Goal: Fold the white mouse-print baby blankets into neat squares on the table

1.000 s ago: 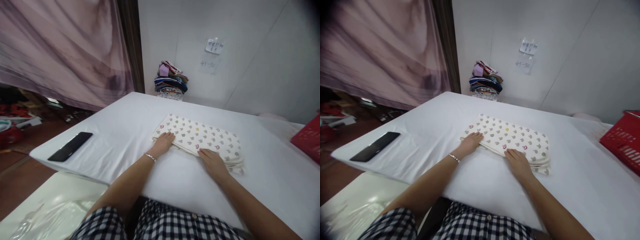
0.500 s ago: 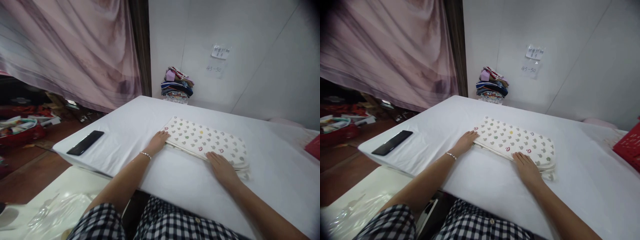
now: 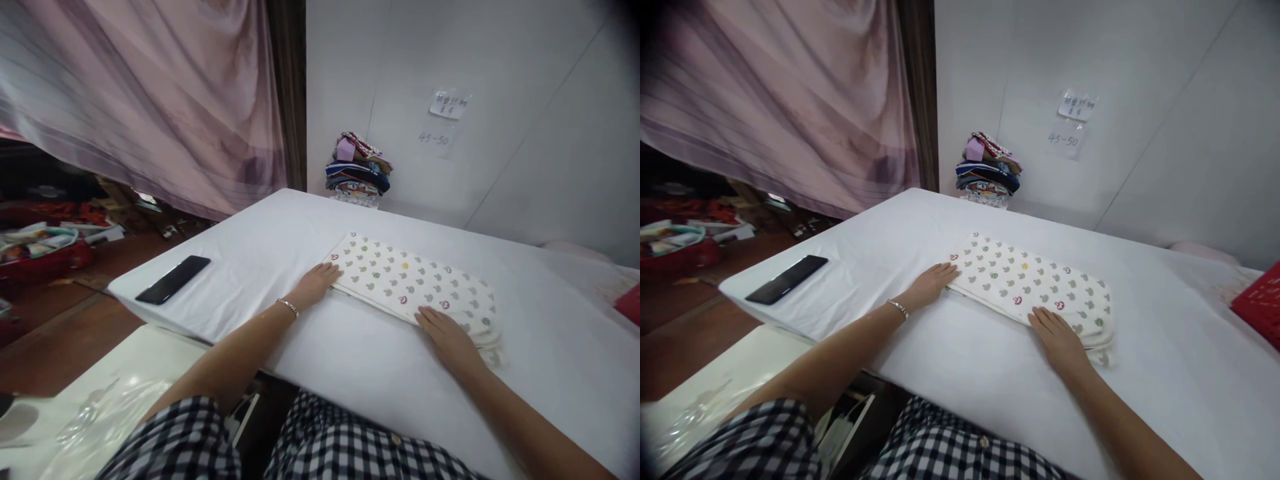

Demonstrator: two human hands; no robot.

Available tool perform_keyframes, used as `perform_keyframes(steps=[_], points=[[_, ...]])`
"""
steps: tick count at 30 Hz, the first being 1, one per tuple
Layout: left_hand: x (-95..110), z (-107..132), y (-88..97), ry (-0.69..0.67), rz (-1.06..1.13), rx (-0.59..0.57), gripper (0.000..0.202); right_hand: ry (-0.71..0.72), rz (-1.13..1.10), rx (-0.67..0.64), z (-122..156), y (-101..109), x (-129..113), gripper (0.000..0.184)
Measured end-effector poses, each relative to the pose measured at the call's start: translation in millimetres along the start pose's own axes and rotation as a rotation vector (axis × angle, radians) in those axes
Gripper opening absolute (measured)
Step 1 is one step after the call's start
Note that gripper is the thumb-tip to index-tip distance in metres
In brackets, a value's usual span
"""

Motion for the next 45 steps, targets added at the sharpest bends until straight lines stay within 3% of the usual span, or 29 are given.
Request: perform_keyframes(steps=[4,8,11,14,18,22,27,32,38,45], points=[[-4,5,0.2,0.049,0.117,-0.025,0.059,-0.009,-0.035,-0.027,2,0,1,0.059],[-4,11,5.7,0.079,0.218,0.029,0.052,-0.101,-0.144,-0.088,-5,11,-1,0.051],[-5,10,10.0,0.104,0.259,0.097,0.037,-0.224,-0.232,-0.094,-19,23,-8,0.043],[-4,6,12.6,0.092,0.255,0.162,0.035,-0.280,-0.312,-0.022,-47,31,-21,0.035],[-1,4,16.5,-0.014,0.242,0.223,0.030,-0.238,-0.349,0.013,-89,22,-41,0.031],[1,5,20.5,-0.050,0.233,0.241,0.026,-0.191,-0.291,-0.038,-110,2,-48,0.028],[5,-1,23.9,0.000,0.180,0.225,0.028,-0.098,-0.169,-0.071,-113,-9,-50,0.028],[7,-2,35.7,0.053,0.129,0.291,0.027,-0.140,-0.187,0.002,-113,4,-52,0.024],[7,5,33.9,-0.009,0.192,0.179,0.027,0.005,-0.168,-0.092,-105,-2,-65,0.026],[6,7,34.8,-0.031,0.235,0.158,0.026,0.018,-0.172,-0.084,-102,-2,-69,0.027]])
Point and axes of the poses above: each hand's wrist, its own z-axis away from the middle knuckle, its own y-axis out of the back of the hand, x = y × z, the point moved 6 cm from there along -z, towards the middle knuckle, and after that the axes turned 9 degrees about x, right-handed, at the moved point
